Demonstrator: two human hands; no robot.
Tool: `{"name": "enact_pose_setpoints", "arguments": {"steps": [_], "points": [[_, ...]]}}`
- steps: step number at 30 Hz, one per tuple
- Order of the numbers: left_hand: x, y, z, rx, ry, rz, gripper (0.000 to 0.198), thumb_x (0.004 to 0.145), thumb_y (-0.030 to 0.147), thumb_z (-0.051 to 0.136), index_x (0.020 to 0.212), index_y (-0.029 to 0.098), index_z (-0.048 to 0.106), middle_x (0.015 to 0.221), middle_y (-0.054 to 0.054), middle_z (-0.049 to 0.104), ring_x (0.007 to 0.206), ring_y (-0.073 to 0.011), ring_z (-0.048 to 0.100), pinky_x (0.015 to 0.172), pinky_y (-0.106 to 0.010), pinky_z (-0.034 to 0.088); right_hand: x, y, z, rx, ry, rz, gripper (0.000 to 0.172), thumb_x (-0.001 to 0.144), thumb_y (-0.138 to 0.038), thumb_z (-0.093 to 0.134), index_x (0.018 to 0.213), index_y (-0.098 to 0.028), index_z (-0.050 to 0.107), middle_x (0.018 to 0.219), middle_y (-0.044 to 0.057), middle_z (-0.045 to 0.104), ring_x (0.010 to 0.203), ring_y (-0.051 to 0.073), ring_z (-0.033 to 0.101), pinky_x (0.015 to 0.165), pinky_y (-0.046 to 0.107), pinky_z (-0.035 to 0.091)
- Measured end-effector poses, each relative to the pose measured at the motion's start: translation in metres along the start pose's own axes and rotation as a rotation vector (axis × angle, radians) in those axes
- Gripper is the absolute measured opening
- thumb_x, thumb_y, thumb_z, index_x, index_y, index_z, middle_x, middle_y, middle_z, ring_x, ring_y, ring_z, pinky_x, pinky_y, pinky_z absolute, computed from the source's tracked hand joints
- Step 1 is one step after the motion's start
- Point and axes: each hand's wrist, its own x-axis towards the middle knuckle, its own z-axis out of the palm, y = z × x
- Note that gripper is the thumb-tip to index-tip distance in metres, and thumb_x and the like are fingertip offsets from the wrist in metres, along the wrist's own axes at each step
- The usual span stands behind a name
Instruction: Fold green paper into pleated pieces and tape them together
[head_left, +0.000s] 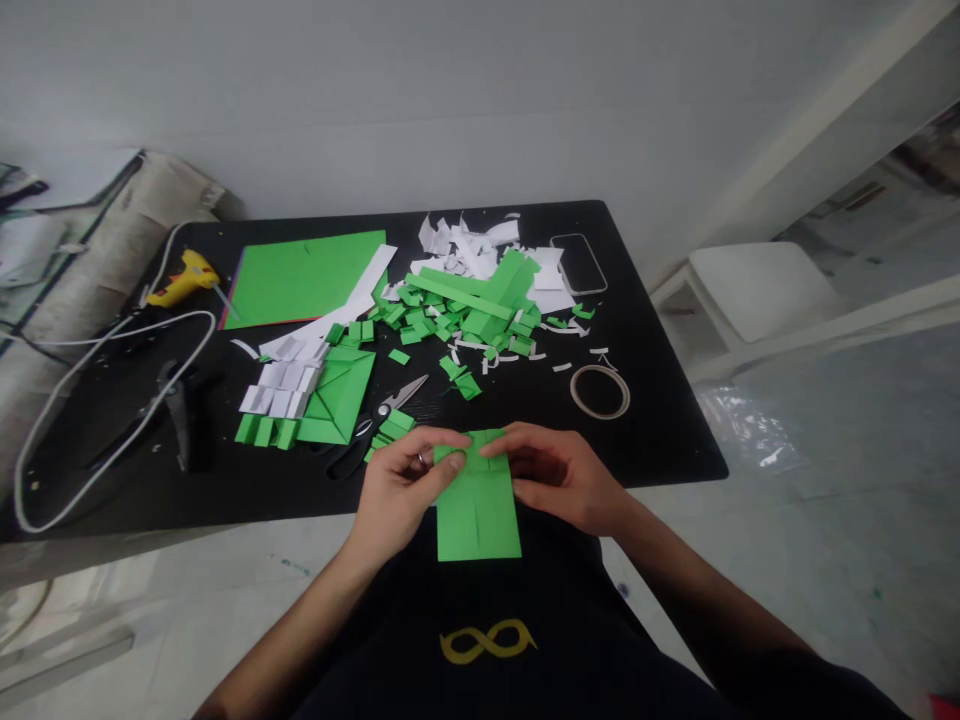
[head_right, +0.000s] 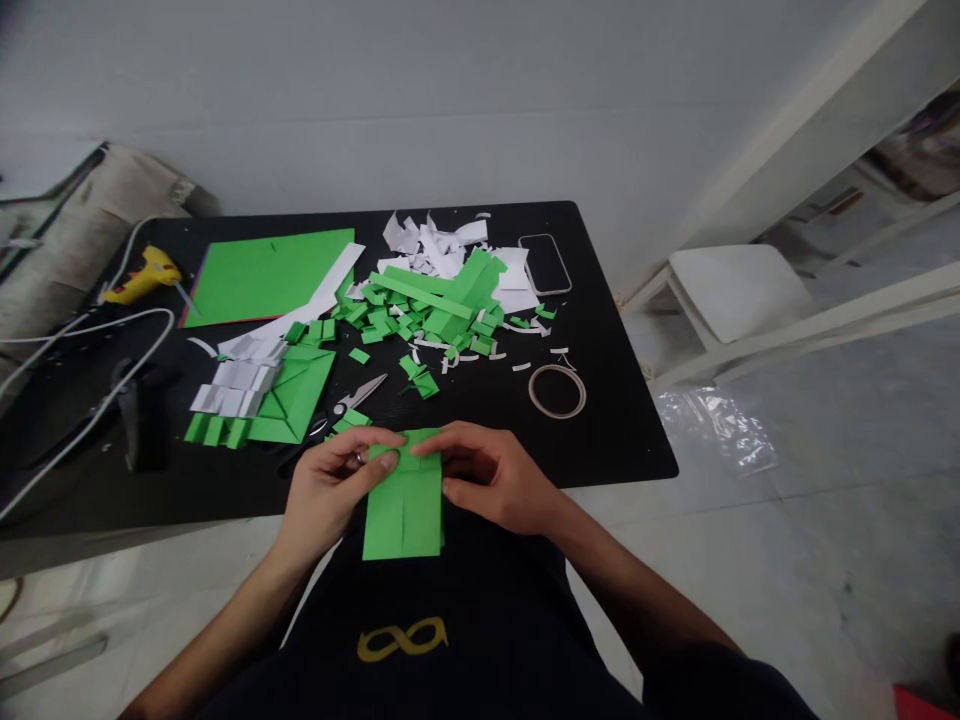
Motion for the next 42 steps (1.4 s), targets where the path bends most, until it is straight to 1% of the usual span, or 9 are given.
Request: {"name": "enact_pose_setpoints", "arguments": {"steps": [3,8,15,26,29,32,37,39,42], "points": [[-0.001,-0.001,0.001,-0.008,-0.011,-0.013,0.008,0.09,0.028,0.078,0.094,0.024,0.083,0.054,0.006,0.043,0.048,-0.0085,0.029,0.045,-0.023,0.02,0.001,0.002,0.004,-0.105,0.058,-0.044,0.033,0.091,-0.012,0.076,0.12,-0.028,0.081,0.116,0.005,0.071,0.104,0.018,0.075,0.09,0.031,0.063],[-0.001,-0.003,0.003,0.015,-0.005,-0.014,0.01,0.088,0.029,0.079,0.093,0.022,0.083,0.053,0.007,0.041,0.047,-0.0083,0.028,0.044,-0.023,0.019,0.004,0.008,0.008,-0.289,0.14,-0.099,0.03,0.089,-0.011,0.076,0.111,-0.029,0.084,0.108,0.005,0.075,0.095,0.019,0.076,0.08,0.031,0.063],[-0.003,0.001,0.004,0.058,0.004,0.001,0.007,0.087,0.026,0.078,0.09,0.022,0.083,0.054,0.007,0.041,0.047,-0.0074,0.028,0.044,-0.022,0.018,0.005,0.011,0.004,-0.364,0.167,-0.155,0.026,0.089,-0.015,0.082,0.106,-0.033,0.087,0.097,0.003,0.078,0.084,0.018,0.074,0.069,0.027,0.057],[-0.003,-0.001,0.004,0.055,-0.01,-0.003,0.008,0.088,0.027,0.077,0.086,0.021,0.082,0.053,0.005,0.045,0.047,-0.0083,0.03,0.044,-0.023,0.02,0.004,0.016,0.01,-0.379,0.232,-0.149,0.01,0.089,-0.031,0.087,0.099,-0.03,0.088,0.087,0.003,0.074,0.071,0.016,0.07,0.062,0.028,0.055],[-0.002,0.0,-0.001,0.061,-0.036,0.026,0.014,0.092,0.028,0.071,0.089,0.021,0.082,0.06,0.001,0.057,0.05,-0.0102,0.038,0.047,-0.024,0.029,0.004,0.015,0.014,-0.327,0.276,-0.102,0.014,0.084,-0.034,0.092,0.095,-0.029,0.089,0.085,0.003,0.072,0.07,0.016,0.068,0.058,0.027,0.055],[-0.002,0.001,-0.01,-0.031,-0.165,0.085,0.024,0.089,0.025,0.062,0.103,0.02,0.082,0.081,-0.006,0.071,0.064,-0.0161,0.056,0.057,-0.027,0.043,0.005,0.013,0.018,-0.288,0.31,-0.095,0.016,0.079,-0.032,0.095,0.093,-0.028,0.088,0.082,0.002,0.072,0.07,0.016,0.067,0.059,0.027,0.055],[-0.003,0.008,-0.021,-0.024,-0.354,0.184,0.051,0.077,0.02,0.068,0.128,0.023,0.074,0.113,-0.008,0.072,0.082,-0.0195,0.067,0.066,-0.027,0.051,0.005,0.014,0.021,-0.218,0.333,-0.113,0.013,0.079,-0.029,0.094,0.09,-0.03,0.088,0.083,0.001,0.074,0.073,0.016,0.07,0.062,0.027,0.057],[-0.003,0.011,-0.021,0.094,-0.357,0.248,0.054,0.078,0.017,0.072,0.131,0.024,0.071,0.115,-0.008,0.071,0.082,-0.018,0.066,0.066,-0.026,0.051,0.005,0.014,0.021,-0.211,0.341,-0.105,0.014,0.078,-0.029,0.095,0.089,-0.03,0.088,0.083,0.001,0.073,0.074,0.017,0.071,0.062,0.027,0.058],[-0.001,0.011,-0.018,0.249,-0.284,0.331,0.04,0.084,0.014,0.077,0.122,0.023,0.072,0.104,-0.006,0.073,0.078,-0.0156,0.066,0.064,-0.023,0.049,0.004,0.013,0.022,-0.229,0.335,-0.09,0.014,0.079,-0.033,0.095,0.089,-0.028,0.088,0.081,0.002,0.072,0.072,0.017,0.069,0.06,0.028,0.057]]}}
